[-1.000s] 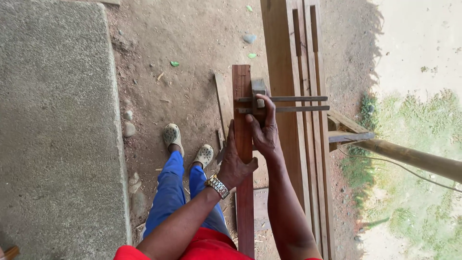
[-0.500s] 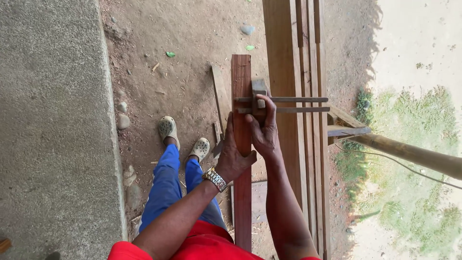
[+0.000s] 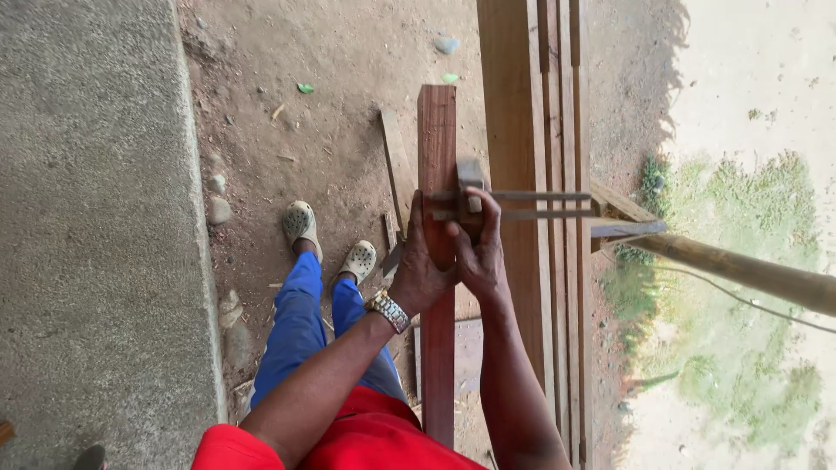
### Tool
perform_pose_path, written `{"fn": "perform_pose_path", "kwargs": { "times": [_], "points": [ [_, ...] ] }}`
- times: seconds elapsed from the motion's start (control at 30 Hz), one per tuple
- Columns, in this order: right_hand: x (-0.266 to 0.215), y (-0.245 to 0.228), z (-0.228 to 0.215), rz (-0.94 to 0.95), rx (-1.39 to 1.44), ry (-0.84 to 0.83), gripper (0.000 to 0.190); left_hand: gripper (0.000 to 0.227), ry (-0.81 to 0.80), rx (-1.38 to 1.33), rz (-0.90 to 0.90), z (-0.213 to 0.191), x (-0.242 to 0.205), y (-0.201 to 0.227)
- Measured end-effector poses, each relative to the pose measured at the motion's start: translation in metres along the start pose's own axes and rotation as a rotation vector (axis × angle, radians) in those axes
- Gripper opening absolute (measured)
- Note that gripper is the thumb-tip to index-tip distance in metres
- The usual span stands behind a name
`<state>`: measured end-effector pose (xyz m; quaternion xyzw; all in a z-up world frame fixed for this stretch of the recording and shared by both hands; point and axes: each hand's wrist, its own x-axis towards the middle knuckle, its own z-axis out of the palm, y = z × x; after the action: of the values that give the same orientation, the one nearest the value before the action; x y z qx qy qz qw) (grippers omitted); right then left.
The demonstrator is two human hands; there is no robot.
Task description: Using a marking gauge to mark lines on wooden boards for joinery.
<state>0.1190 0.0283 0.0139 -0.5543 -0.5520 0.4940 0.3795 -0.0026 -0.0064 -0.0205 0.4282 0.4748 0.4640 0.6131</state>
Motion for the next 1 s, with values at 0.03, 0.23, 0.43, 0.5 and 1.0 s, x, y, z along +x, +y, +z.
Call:
{"fn": "perform_pose_path", "kwargs": {
  "times": [0.03, 0.23, 0.43, 0.5, 1.0],
  "points": [
    [-0.006, 0.000, 0.000, 0.012, -0.002, 0.007, 0.053, 0.133, -0.008, -0.004, -0.011, 0.001, -0.004, 0.002],
    [0.017, 0.014, -0.002, -0.111, -0.003, -0.013, 0.054, 0.135, 0.041, 0.078, 0.041, -0.003, 0.009, 0.007],
    [0.033, 0.025, -0.008, -0.178, 0.011, -0.052, 0.054, 0.129, 0.034, 0.162, -0.028, -0.004, 0.002, 0.013],
    [0.029, 0.029, -0.011, -0.186, 0.030, -0.086, 0.057, 0.131, 0.048, 0.211, 0.054, -0.002, 0.004, 0.014],
    [0.025, -0.004, -0.008, -0.216, 0.069, 0.072, 0.056, 0.130, 0.030, 0.252, -0.048, -0.001, 0.006, 0.014]
  ]
}}
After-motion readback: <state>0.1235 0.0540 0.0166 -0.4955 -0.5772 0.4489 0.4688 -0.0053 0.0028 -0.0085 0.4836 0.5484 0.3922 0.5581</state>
